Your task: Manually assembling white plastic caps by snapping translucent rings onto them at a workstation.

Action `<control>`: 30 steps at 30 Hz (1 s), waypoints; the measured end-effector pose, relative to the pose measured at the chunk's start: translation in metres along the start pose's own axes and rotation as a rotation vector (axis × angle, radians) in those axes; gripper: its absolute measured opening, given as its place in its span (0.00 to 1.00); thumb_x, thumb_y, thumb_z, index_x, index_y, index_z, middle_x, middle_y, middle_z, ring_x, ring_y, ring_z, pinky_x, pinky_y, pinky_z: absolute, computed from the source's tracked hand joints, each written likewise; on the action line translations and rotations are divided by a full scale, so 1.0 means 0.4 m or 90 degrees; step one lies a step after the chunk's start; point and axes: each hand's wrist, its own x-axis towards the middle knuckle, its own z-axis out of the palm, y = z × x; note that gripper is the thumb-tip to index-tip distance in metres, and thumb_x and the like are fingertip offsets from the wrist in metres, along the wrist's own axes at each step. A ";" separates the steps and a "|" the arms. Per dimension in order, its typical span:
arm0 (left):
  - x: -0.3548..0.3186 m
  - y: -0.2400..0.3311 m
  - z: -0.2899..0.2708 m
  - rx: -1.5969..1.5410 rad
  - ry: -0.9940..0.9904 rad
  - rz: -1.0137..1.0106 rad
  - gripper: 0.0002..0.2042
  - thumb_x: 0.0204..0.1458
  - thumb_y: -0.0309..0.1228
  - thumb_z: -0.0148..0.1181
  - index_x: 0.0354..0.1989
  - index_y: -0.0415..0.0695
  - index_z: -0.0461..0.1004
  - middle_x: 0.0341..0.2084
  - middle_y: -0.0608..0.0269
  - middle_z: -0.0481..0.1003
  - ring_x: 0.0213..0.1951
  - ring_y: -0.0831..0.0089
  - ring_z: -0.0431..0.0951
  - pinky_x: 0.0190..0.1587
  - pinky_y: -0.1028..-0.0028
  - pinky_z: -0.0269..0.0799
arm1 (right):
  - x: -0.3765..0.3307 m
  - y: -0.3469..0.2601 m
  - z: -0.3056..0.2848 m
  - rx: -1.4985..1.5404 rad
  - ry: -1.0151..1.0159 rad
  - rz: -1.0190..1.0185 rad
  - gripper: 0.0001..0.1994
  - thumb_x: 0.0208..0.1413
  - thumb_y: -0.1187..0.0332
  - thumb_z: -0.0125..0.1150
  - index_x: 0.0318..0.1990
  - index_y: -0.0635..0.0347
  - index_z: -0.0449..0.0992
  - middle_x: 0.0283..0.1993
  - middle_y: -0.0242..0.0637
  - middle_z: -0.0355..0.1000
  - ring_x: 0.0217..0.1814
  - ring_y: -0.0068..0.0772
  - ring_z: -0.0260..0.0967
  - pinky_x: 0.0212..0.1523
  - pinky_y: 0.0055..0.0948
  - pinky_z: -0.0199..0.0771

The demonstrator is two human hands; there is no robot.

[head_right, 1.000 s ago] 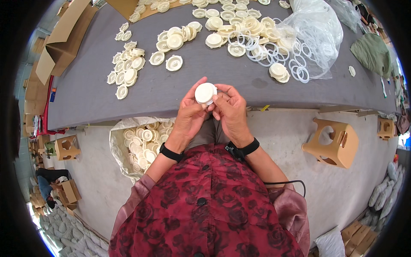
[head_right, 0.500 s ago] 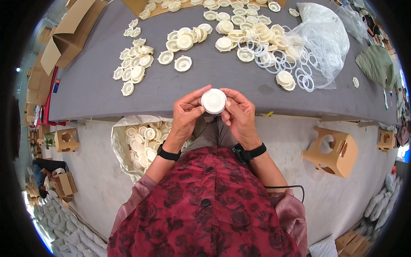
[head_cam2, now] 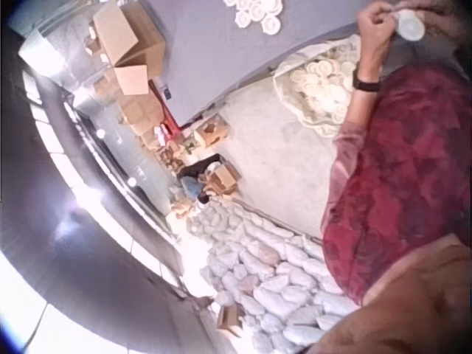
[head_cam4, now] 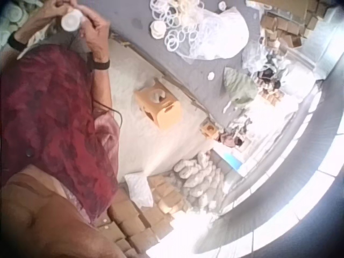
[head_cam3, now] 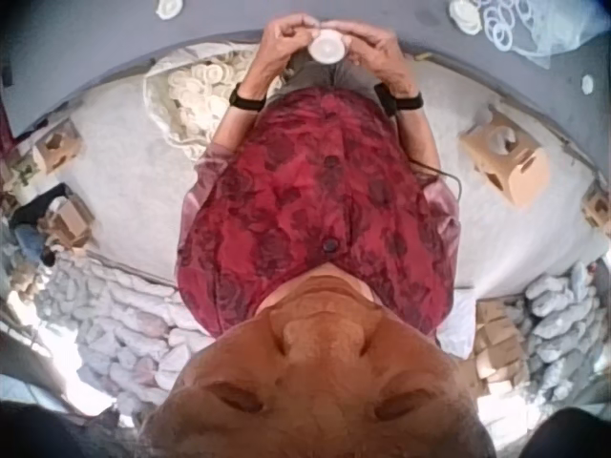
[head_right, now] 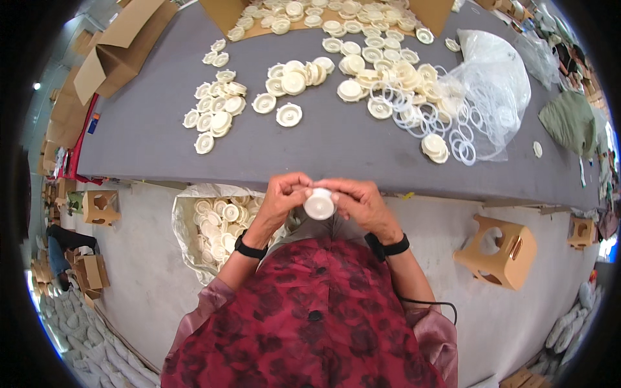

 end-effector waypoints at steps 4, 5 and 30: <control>-0.113 0.065 -0.117 0.291 0.022 -0.091 0.09 0.52 0.32 0.65 0.32 0.37 0.79 0.25 0.72 0.77 0.28 0.86 0.72 0.30 0.81 0.66 | 0.040 0.007 0.058 -0.161 -0.106 -0.061 0.17 0.62 0.72 0.55 0.58 0.61 0.74 0.37 0.31 0.71 0.29 0.20 0.66 0.31 0.20 0.67; -0.157 0.084 -0.182 0.429 -0.003 -0.128 0.09 0.51 0.32 0.65 0.33 0.37 0.79 0.24 0.71 0.77 0.27 0.85 0.73 0.30 0.80 0.67 | 0.051 -0.011 0.069 -0.218 -0.096 -0.107 0.17 0.61 0.72 0.56 0.58 0.62 0.74 0.38 0.34 0.71 0.30 0.24 0.67 0.32 0.23 0.68; 0.115 0.161 -0.405 0.830 0.450 0.296 0.26 0.53 0.29 0.63 0.62 0.38 0.66 0.61 0.44 0.65 0.63 0.46 0.63 0.66 0.55 0.57 | 0.536 -0.188 -0.362 -0.627 0.099 -0.353 0.26 0.57 0.62 0.64 0.61 0.61 0.68 0.62 0.50 0.66 0.66 0.52 0.60 0.66 0.43 0.59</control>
